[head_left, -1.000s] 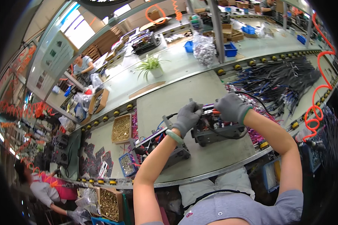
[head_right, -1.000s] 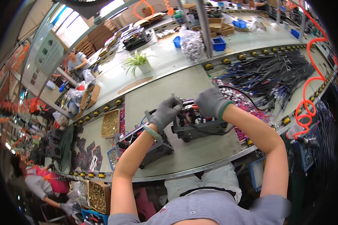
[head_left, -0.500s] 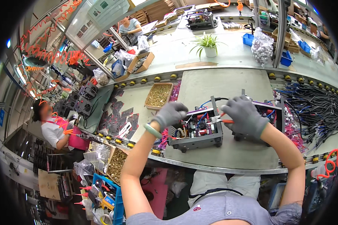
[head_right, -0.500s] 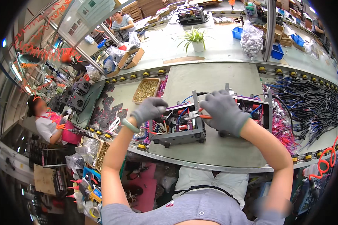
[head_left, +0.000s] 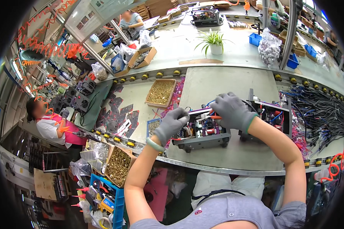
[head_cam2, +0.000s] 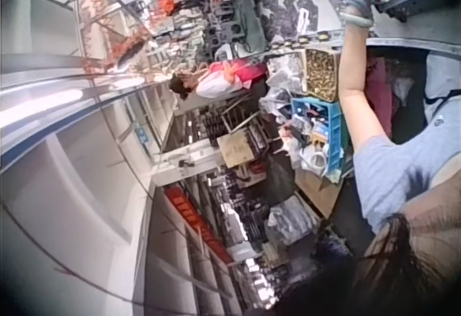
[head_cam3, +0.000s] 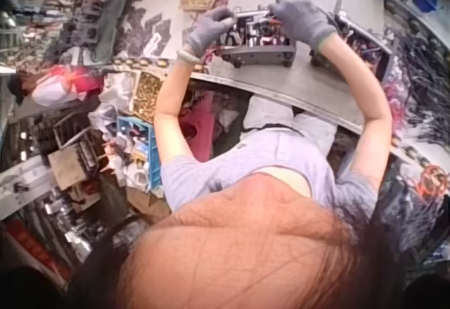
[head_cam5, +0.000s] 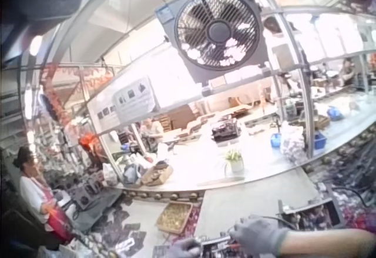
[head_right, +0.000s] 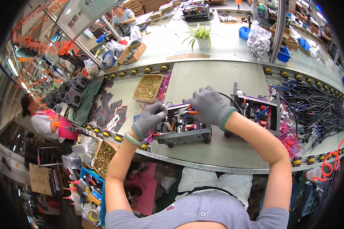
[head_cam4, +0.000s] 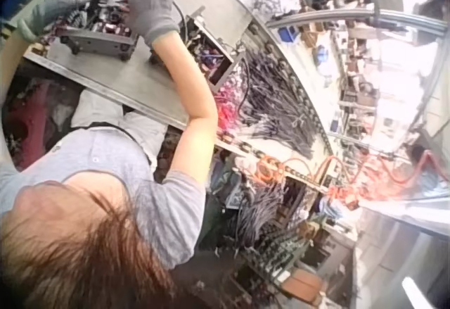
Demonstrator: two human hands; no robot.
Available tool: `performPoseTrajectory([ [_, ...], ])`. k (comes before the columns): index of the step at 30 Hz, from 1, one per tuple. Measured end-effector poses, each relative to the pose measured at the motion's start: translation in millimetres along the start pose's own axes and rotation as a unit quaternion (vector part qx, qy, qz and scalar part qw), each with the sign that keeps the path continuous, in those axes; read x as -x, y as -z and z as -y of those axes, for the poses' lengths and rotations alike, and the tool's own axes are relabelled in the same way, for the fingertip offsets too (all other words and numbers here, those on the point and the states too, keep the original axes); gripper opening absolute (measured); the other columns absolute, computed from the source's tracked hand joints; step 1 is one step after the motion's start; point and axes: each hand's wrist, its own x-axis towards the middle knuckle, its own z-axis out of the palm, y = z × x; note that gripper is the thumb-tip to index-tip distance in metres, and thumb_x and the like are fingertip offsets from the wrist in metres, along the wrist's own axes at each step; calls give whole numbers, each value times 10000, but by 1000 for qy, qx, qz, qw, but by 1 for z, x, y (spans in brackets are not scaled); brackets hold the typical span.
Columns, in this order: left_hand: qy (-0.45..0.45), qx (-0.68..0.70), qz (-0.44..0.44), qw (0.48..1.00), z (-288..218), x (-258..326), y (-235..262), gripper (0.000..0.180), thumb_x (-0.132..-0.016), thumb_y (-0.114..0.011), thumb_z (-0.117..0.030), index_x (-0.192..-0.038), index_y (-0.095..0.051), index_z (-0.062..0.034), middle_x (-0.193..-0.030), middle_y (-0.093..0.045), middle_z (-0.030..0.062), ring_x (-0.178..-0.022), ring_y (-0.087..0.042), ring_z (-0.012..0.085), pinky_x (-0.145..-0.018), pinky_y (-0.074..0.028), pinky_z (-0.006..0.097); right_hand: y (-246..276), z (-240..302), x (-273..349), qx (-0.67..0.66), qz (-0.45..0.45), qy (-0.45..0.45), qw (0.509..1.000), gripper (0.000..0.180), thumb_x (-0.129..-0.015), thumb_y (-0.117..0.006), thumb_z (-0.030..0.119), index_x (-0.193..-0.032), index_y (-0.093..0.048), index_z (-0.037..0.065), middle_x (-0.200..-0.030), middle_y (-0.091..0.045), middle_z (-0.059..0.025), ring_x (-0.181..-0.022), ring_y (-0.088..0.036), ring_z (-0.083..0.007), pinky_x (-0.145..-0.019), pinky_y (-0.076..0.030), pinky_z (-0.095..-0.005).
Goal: The person assembles electronic components on a workbench, using a pneumatic screwdriver to secure parts into a metal chassis. They also use pliers to strip and prepare wires, handling various small components and tools throughout the process.
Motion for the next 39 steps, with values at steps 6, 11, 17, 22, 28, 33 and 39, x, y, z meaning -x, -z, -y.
performPoseTrajectory([
  [6, 7, 24, -33, 999, -2, 8, -1, 158, -899, -617, -124, -984, -631, 8, -890, -623, 13, -824, -539, 84, -761, -455, 239, -13, 21, -34, 45, 32, 26, 998, 308, -659, -762, 303, -864, -649, 102, -890, -620, -81, -895, -600, -257, -822, -452, -381],
  [11, 13, 50, -34, 998, 8, 13, 4, 134, -905, -608, -102, -983, -632, 4, -883, -611, 11, -822, -534, 82, -759, -455, 239, -10, 25, -36, 22, 45, 33, 998, 294, -709, -748, 336, -898, -666, 127, -903, -624, -76, -905, -601, -265, -833, -452, -388],
  [17, -18, 76, -23, 997, 18, 3, -1, 103, -913, -614, -99, -957, -628, -6, -861, -599, -3, -795, -531, 81, -746, -459, 247, -15, 25, -28, -45, 24, 0, 999, 252, -703, -723, 270, -892, -682, 109, -874, -630, -103, -871, -611, -284, -796, -456, -403],
  [22, -38, 114, -99, 988, 9, 14, 1, 88, -925, -602, -93, -963, -626, -17, -876, -612, 12, -818, -559, 86, -762, -474, 249, -7, 39, -29, -11, 85, 11, 996, 121, -693, -682, 186, -777, -666, 100, -751, -625, -95, -742, -624, -291, -687, -466, -410],
  [28, 25, 493, -216, 843, 41, 96, 33, 69, -963, -564, -128, -974, -588, -65, -870, -608, 24, -811, -590, 112, -717, -486, 247, 15, 28, 76, -315, 90, 69, 942, 194, -689, -738, 226, -817, -641, 117, -754, -613, -92, -656, -593, -320, -596, -455, -409],
  [33, 91, 453, -168, 871, 187, 198, -26, 86, -964, -552, -142, -979, -587, -65, -885, -617, 26, -792, -579, 115, -661, -478, 254, -63, 37, 202, -234, 96, -152, 955, 375, -647, -782, 256, -955, -638, 96, -896, -598, -107, -863, -558, -329, -766, -424, -461],
  [39, 336, 396, -193, 832, 313, 227, -107, 130, -937, -552, -133, -964, -653, -57, -869, -662, 54, -794, -617, 120, -675, -505, 293, -104, 41, 216, -136, -55, -234, 961, 530, -644, -784, 259, -1092, -583, 61, -1061, -570, -137, -1028, -509, -364, -903, -391, -500],
])
